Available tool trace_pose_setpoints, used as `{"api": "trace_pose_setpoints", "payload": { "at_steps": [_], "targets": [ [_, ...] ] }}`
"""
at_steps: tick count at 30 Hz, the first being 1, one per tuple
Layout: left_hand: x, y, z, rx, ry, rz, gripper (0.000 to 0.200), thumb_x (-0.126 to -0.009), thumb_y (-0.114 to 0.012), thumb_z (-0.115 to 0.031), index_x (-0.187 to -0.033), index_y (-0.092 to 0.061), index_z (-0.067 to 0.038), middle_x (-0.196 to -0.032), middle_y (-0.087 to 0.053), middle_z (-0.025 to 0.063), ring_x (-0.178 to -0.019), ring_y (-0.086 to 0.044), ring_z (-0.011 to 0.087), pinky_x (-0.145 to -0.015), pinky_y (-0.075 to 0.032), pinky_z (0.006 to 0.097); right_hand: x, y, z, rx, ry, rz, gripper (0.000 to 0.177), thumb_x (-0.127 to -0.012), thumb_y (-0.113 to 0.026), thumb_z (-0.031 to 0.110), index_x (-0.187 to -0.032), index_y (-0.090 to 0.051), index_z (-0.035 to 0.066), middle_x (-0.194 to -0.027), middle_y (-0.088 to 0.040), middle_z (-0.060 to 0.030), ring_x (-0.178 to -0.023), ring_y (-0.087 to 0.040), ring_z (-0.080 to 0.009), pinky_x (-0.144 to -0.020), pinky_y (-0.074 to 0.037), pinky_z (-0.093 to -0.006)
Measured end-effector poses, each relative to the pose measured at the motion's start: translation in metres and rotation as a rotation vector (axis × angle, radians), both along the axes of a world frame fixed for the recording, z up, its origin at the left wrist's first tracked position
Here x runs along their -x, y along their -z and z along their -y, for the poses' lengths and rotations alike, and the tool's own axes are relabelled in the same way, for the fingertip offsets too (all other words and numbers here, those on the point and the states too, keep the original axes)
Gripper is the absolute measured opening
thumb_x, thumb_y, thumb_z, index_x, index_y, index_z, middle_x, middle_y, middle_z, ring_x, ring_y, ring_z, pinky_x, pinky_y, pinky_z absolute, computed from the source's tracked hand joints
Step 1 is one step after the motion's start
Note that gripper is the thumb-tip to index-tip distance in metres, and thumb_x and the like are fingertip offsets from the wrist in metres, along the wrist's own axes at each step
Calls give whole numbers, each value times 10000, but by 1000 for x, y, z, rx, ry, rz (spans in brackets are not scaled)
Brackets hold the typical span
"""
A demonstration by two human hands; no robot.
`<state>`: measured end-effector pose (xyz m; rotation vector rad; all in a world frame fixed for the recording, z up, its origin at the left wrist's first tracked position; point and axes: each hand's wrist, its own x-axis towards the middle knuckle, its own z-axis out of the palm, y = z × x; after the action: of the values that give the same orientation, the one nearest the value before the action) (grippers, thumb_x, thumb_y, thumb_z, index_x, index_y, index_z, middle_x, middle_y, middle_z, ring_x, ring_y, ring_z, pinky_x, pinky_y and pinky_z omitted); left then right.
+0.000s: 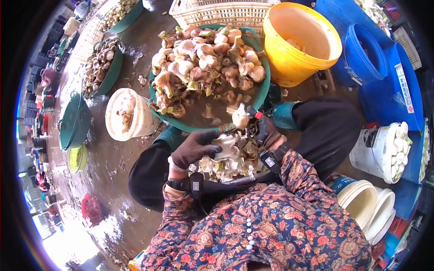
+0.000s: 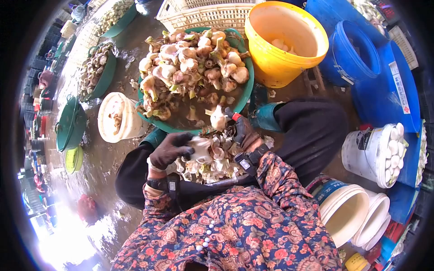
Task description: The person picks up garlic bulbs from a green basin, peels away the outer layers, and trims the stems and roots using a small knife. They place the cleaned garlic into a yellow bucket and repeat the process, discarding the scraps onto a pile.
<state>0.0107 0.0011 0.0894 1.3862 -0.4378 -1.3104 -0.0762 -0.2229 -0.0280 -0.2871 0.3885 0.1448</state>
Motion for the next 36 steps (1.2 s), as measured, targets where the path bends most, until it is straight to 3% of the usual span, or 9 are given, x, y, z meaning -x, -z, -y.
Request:
{"api": "trace_pose_setpoints", "payload": {
  "at_steps": [5,6,11,17,19,24,29,35,36],
  "targets": [
    [10,50,23,-60,-259,232,511,-801,-681,-218,-1204,-490,31,-1086,-569,71,-942,-530,127,-811,-445,261,9,-4,-12,1397,41,246,257,-846,-627,278,-873,-655,23,-753,-615,11,-647,-541,-66,-573,-443,-244],
    [12,63,25,-22,-265,285,484,-801,-679,-214,-1185,-507,25,-1102,-562,75,-955,-526,130,-824,-437,266,3,-6,-18,700,2,-70,199,-809,-679,238,-850,-657,44,-713,-594,31,-601,-511,-50,-534,-413,-223],
    [14,63,29,57,-288,674,333,-780,-702,-215,-1001,-609,15,-1073,-536,93,-916,-562,202,-825,-449,304,2,-16,-20,735,-40,-162,166,-757,-736,209,-775,-639,75,-667,-571,46,-555,-459,-36,-490,-353,-213],
    [24,52,26,77,-171,359,117,-815,-642,-100,-861,-591,-6,-778,-552,-4,-683,-511,87,-655,-428,224,-2,12,-23,806,140,-125,232,-767,-723,261,-813,-637,51,-708,-610,15,-566,-521,-81,-487,-404,-242],
    [24,28,20,147,-158,246,152,-796,-662,-147,-838,-585,-23,-798,-558,-12,-683,-493,71,-621,-417,216,1,7,-12,-6,28,-267,278,-824,-648,296,-909,-631,32,-757,-637,-24,-595,-582,-140,-535,-474,-269],
    [23,5,8,345,-323,-13,259,-731,-681,-213,-848,-588,-3,-834,-560,15,-782,-509,119,-704,-412,251,3,13,-18,138,107,-12,342,-900,-493,258,-1118,-571,6,-1057,-618,-83,-944,-606,-192,-833,-497,-311],
    [31,-8,0,448,-700,69,267,-723,-652,-240,-691,-471,-45,-742,-485,64,-677,-448,189,-619,-377,292,6,33,-4,205,-32,86,383,-918,-428,292,-1155,-525,7,-1073,-611,-93,-970,-587,-208,-852,-478,-344],
    [16,-4,-30,762,-431,67,205,-790,-567,-228,-834,-493,-42,-754,-453,72,-720,-482,219,-735,-438,378,6,67,10,-89,-52,79,340,-903,-500,288,-1090,-559,11,-1011,-629,-97,-878,-614,-201,-791,-510,-322],
    [40,-22,-27,675,-763,157,182,-767,-568,-244,-780,-508,-73,-721,-452,67,-685,-467,195,-634,-430,401,10,92,14,-14,43,-100,319,-890,-523,290,-1060,-576,25,-972,-640,-89,-854,-620,-200,-763,-519,-327]
  ]
}}
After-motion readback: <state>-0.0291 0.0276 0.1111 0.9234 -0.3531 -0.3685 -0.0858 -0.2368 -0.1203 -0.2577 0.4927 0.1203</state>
